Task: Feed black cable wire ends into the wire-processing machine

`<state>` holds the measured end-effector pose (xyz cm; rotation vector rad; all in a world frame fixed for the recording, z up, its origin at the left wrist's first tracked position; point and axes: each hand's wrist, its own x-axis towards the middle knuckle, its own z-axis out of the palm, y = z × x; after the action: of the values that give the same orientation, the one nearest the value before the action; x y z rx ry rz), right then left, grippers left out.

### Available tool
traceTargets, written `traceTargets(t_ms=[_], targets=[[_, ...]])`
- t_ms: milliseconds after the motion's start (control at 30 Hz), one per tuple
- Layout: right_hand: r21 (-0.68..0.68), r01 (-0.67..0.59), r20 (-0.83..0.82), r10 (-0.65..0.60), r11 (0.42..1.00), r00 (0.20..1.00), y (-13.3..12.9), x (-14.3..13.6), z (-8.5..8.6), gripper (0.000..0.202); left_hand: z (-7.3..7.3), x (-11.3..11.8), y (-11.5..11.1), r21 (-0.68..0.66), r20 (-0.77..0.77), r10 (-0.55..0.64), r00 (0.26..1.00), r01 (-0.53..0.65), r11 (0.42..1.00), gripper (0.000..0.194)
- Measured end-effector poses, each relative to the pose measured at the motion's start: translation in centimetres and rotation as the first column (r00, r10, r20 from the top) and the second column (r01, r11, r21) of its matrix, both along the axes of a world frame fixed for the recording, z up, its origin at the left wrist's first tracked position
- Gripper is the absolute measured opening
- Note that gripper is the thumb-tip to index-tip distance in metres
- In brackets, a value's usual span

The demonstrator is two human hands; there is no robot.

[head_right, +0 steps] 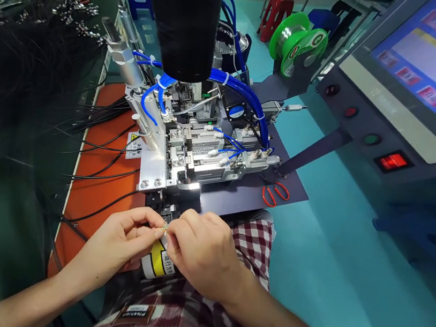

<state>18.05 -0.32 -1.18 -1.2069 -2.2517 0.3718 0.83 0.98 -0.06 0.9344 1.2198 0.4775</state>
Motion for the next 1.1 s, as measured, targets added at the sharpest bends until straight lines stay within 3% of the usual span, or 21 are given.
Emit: traceTargets(t_ms=[100, 300, 600, 800, 1100], targets=[[-0.015, 0.013, -0.024, -0.013, 1.0, 1.0, 0.1, 0.0, -0.2, 0.015, -0.2, 0.0, 0.0, -0.028, 0.012, 0.023, 1.0, -0.022, 0.999, 0.02], [-0.239, 0.021, -0.23, -0.078, 0.971, 0.97, -0.1, 0.1, -1.0, 0.011, 0.1, 0.3, 0.1, -0.07, 0.06, 0.06, 0.996, -0.056, 0.996, 0.019], [-0.28, -0.003, -0.332, -0.093, 0.96, 0.939, 0.0, -0.3, -1.1, 0.011, 0.3, 0.3, 0.1, -0.104, 0.054, 0.092, 0.994, -0.086, 0.991, 0.021], [-0.516, 0.049, -0.48, -0.336, 0.855, 0.811, -0.4, -0.8, -1.6, 0.012, 0.3, 0.2, 0.1, -0.155, 0.064, 0.115, 0.991, -0.104, 0.982, 0.017], [-0.655, 0.023, -0.501, -0.457, 0.756, 0.735, -0.6, -2.0, -1.3, 0.009, 0.3, 0.1, 0.0, -0.109, 0.064, 0.095, 0.993, -0.088, 0.99, 0.02]])
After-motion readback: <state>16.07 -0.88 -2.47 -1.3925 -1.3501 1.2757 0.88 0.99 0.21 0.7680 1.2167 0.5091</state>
